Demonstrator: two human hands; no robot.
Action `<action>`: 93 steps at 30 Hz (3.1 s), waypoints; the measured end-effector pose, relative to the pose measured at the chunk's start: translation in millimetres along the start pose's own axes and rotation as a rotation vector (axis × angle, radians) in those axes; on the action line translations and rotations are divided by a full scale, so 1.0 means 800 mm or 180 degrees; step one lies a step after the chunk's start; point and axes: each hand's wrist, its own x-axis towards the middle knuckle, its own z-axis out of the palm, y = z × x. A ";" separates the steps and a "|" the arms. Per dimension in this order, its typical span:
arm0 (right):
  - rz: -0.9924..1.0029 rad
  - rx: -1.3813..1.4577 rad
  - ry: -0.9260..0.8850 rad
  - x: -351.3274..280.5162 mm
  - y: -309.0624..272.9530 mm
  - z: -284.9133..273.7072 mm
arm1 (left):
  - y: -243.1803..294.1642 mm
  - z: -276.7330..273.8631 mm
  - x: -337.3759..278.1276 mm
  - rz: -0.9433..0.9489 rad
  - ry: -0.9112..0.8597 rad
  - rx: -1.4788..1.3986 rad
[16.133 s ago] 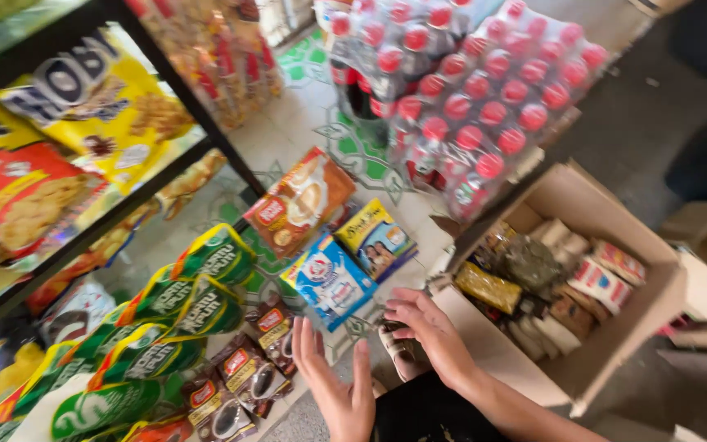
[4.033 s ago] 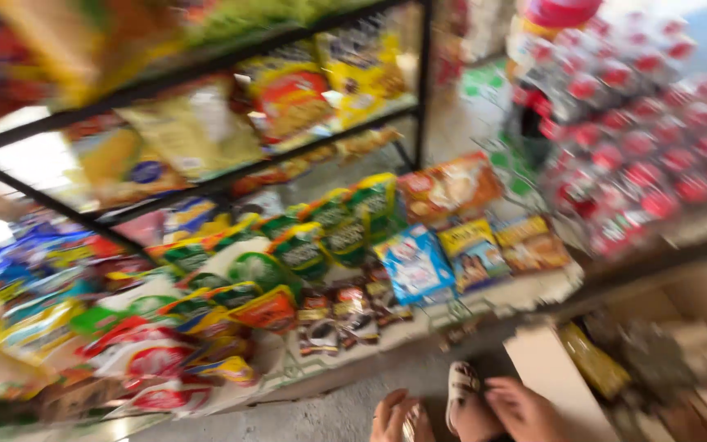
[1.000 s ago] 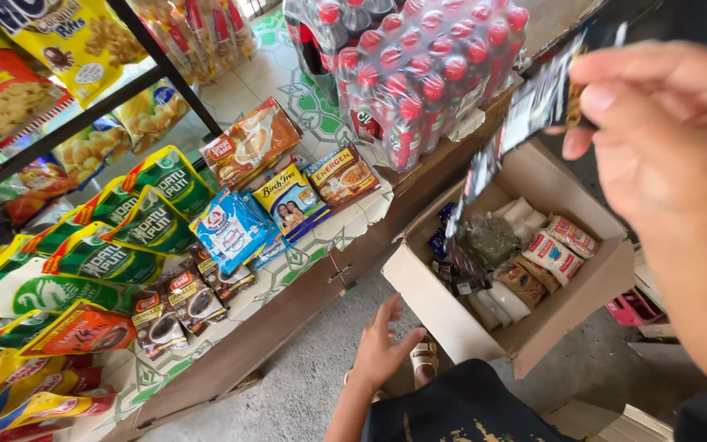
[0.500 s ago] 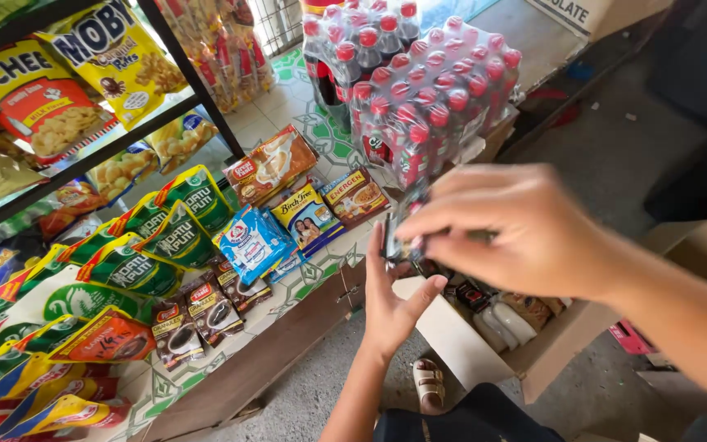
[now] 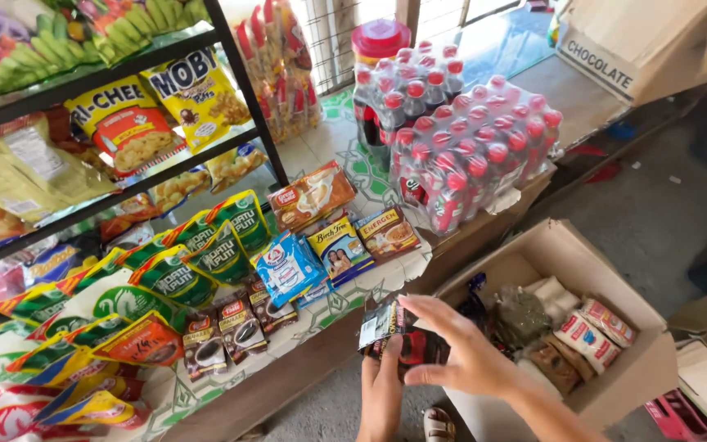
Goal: Organize and place snack and beverage products onto retail display shelves.
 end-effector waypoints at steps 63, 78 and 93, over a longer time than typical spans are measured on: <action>0.1119 0.0410 -0.0679 -0.070 0.020 0.007 | 0.097 -0.029 -0.068 0.0263 -0.0129 0.1999; 0.1059 0.0368 -0.0493 -0.079 0.035 0.020 | 0.050 -0.020 -0.084 -0.0293 -0.0489 0.1175; 0.1160 0.0594 -0.1003 -0.088 0.026 0.065 | 0.054 0.002 -0.078 0.0945 -0.0245 -0.0043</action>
